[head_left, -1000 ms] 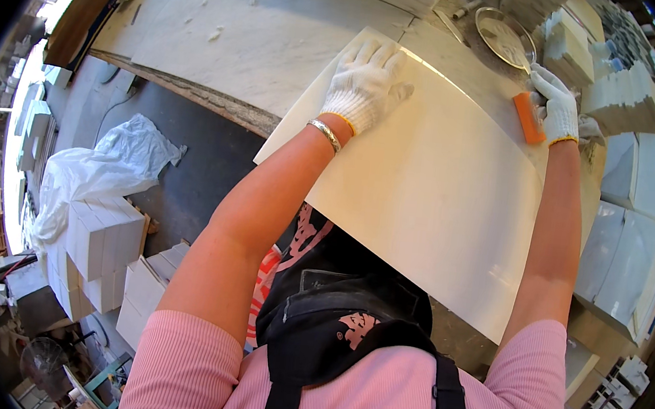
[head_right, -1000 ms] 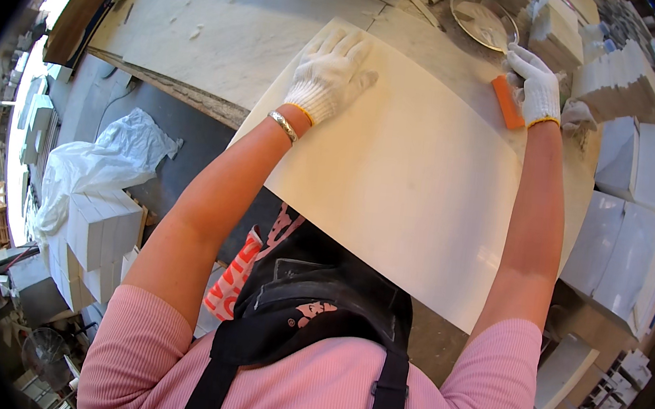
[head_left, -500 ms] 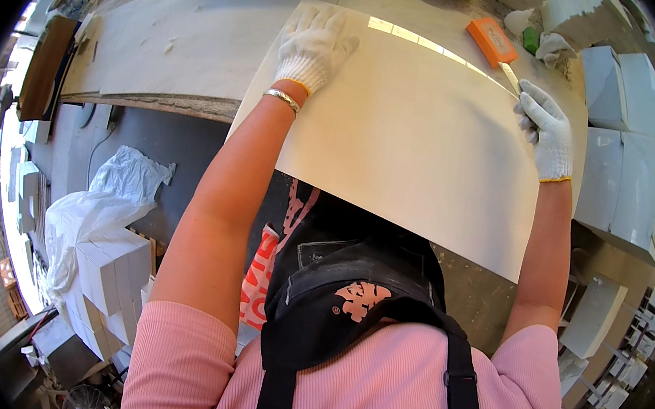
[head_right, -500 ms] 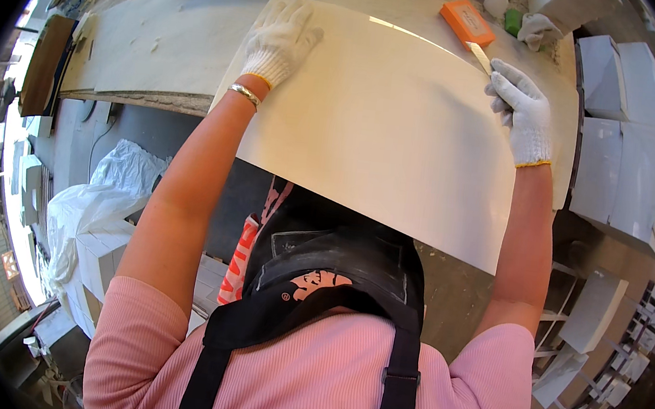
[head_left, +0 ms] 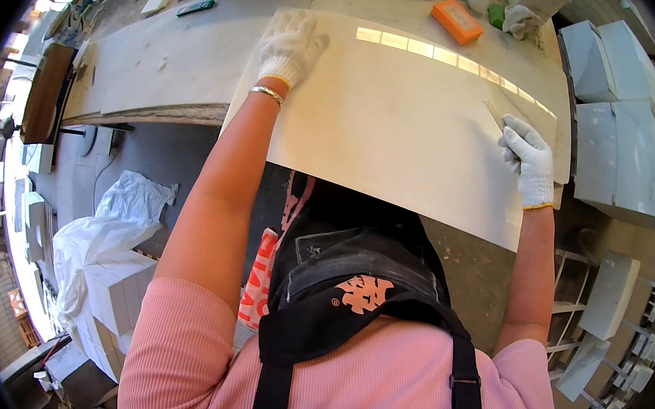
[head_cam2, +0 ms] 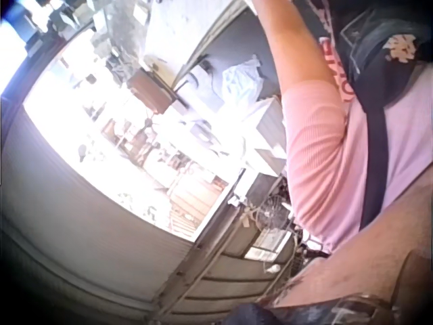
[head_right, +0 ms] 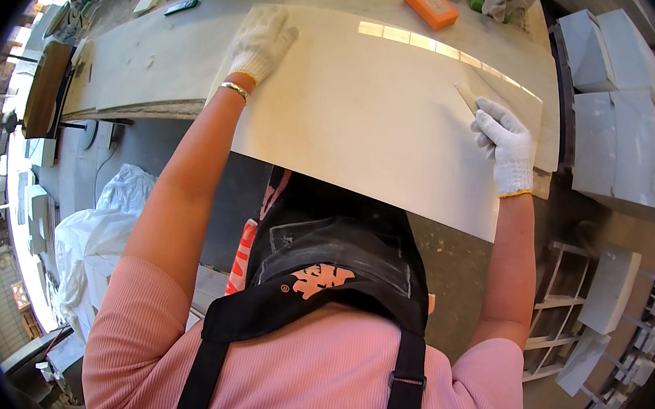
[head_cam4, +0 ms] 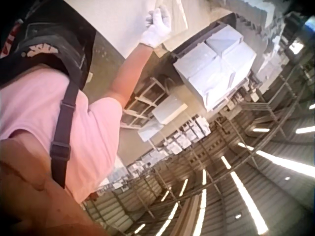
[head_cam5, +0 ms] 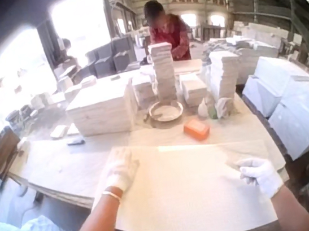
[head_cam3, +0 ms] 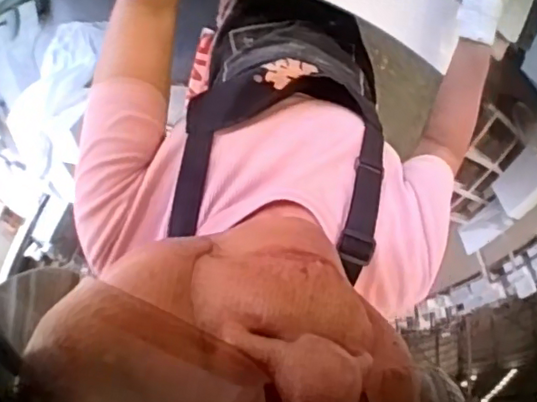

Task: The person picks up a rectangular white foam board from a stack and places it on a workbench. They use a utility knife to trim the edges of the board, then smooth the cut edges with an orange sanding block. The person repeats this process on multiple sides of the board.

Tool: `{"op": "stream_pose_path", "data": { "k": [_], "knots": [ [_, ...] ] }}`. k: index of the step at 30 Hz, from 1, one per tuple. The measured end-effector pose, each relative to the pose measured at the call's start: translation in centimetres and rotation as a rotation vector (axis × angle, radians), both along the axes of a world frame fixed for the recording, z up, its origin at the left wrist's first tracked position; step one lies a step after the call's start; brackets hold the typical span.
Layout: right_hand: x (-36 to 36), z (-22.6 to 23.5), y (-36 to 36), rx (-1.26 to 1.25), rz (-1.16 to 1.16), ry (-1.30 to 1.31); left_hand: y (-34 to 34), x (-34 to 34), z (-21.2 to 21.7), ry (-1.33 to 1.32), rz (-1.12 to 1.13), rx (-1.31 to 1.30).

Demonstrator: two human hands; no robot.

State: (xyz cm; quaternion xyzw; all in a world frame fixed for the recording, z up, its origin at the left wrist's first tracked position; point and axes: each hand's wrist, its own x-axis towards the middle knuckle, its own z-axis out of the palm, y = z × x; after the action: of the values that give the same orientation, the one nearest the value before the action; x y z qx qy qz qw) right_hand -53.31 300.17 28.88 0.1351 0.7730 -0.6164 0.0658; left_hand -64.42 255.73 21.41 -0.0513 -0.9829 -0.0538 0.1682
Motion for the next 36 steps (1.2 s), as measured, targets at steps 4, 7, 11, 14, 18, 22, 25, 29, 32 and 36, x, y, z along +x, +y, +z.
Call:
{"op": "stream_pose_path", "data": {
  "k": [4, 7, 11, 14, 18, 22, 25, 29, 32, 36],
  "knots": [
    [0.2, -0.2, -0.7, -0.018, -0.007, -0.008, 0.5, 0.2, 0.8, -0.075, 0.028, -0.019],
    [0.1, -0.5, -1.0, -0.041, -0.009, 0.007, 0.6, 0.3, 0.8, -0.089, 0.035, 0.011],
    [-0.3, -0.5, -1.9, -0.045, 0.007, 0.019, 0.9, 0.0, 0.9, -0.105, 0.039, 0.060],
    [-0.9, -0.2, -3.3, -0.011, 0.043, 0.019, 0.3, -0.2, -0.2, -0.058, 0.026, 0.054],
    [-1.8, 0.2, -4.3, 0.026, 0.075, 0.022, 0.5, 0.0, 0.0, -0.053, 0.041, 0.066],
    [-3.0, -0.9, -4.4, -0.035, 0.094, 0.032, 0.6, 0.1, 0.3, -0.039, 0.027, 0.060],
    [-3.1, -0.5, -5.2, -0.038, 0.095, 0.014, 0.7, 0.1, 0.0, -0.052, 0.039, 0.073],
    [-2.0, 0.4, -5.3, 0.010, 0.074, 0.005, 1.1, 0.0, 0.1, -0.050, 0.045, 0.093],
    [-0.7, 0.5, -4.9, 0.002, 0.051, 0.007, 0.0, -0.2, -0.6, -0.038, 0.007, 0.068],
    [1.8, 0.8, -3.6, -0.017, 0.000, 0.006, 0.2, 0.4, 0.9, -0.139, 0.038, 0.106]
  ]
}}
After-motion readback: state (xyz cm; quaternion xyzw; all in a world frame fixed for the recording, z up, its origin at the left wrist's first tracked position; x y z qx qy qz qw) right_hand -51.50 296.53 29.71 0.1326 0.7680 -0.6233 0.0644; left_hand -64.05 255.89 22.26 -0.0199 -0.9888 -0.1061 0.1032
